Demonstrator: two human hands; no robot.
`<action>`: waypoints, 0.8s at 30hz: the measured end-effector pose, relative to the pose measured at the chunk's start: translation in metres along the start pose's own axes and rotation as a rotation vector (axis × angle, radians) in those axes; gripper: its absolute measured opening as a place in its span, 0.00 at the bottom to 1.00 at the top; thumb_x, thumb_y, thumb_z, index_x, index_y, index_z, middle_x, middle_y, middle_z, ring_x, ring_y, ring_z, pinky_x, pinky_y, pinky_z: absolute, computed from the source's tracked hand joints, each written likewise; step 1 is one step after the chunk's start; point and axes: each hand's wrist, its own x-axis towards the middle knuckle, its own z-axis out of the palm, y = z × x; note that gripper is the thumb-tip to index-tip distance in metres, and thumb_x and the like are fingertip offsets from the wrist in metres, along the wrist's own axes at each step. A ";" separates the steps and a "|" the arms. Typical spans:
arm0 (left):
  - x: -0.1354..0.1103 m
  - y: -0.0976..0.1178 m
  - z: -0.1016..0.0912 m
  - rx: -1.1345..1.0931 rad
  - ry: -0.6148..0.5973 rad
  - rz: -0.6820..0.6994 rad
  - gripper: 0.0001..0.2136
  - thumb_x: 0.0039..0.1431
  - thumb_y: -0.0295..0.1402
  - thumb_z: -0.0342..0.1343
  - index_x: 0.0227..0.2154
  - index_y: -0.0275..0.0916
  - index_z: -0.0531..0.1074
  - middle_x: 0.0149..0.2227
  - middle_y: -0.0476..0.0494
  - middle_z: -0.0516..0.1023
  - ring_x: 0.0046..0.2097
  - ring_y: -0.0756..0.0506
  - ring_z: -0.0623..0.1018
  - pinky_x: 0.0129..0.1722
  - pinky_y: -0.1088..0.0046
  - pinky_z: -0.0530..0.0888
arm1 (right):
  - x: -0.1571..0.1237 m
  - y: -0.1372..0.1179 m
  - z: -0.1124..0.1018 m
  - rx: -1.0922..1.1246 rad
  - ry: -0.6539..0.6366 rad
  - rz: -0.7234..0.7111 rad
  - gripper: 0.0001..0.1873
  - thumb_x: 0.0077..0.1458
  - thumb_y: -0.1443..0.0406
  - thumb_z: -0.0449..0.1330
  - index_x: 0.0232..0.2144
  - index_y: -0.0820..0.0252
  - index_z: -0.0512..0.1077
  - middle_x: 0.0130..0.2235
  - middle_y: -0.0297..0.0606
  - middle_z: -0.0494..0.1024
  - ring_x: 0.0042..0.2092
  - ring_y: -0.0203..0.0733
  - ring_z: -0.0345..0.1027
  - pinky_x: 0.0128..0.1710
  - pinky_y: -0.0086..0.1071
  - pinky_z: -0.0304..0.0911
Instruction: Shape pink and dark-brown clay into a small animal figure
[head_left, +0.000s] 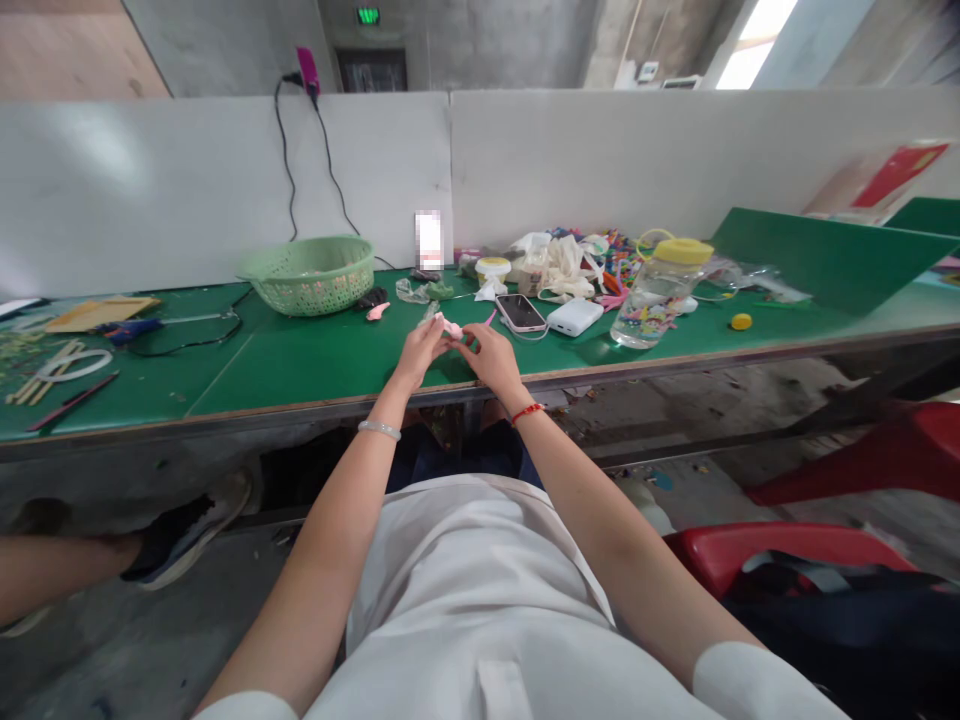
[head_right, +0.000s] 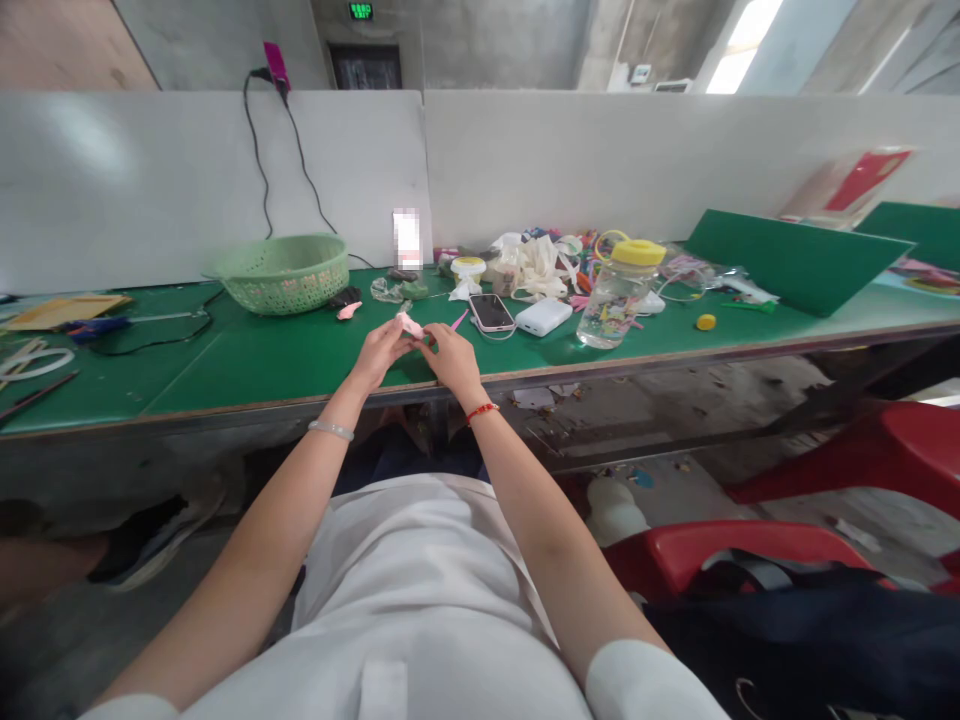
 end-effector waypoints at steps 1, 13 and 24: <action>0.001 -0.001 -0.001 -0.020 0.012 -0.016 0.16 0.65 0.46 0.57 0.37 0.36 0.76 0.40 0.38 0.84 0.43 0.44 0.84 0.49 0.66 0.79 | 0.000 -0.001 -0.001 -0.014 -0.020 -0.013 0.08 0.58 0.62 0.64 0.40 0.58 0.76 0.38 0.44 0.80 0.37 0.46 0.71 0.40 0.36 0.63; 0.000 -0.001 -0.001 -0.011 0.013 -0.038 0.19 0.56 0.42 0.67 0.46 0.36 0.77 0.43 0.38 0.84 0.43 0.42 0.84 0.43 0.68 0.81 | -0.001 -0.005 -0.004 0.022 -0.101 -0.052 0.07 0.59 0.60 0.65 0.36 0.57 0.75 0.37 0.41 0.80 0.38 0.44 0.71 0.40 0.34 0.61; -0.001 -0.001 -0.002 -0.063 0.013 0.021 0.17 0.60 0.38 0.65 0.47 0.35 0.71 0.50 0.34 0.82 0.43 0.44 0.85 0.53 0.61 0.80 | 0.016 0.023 -0.009 0.372 -0.067 0.151 0.22 0.59 0.49 0.55 0.46 0.57 0.70 0.42 0.40 0.77 0.27 0.34 0.68 0.26 0.30 0.65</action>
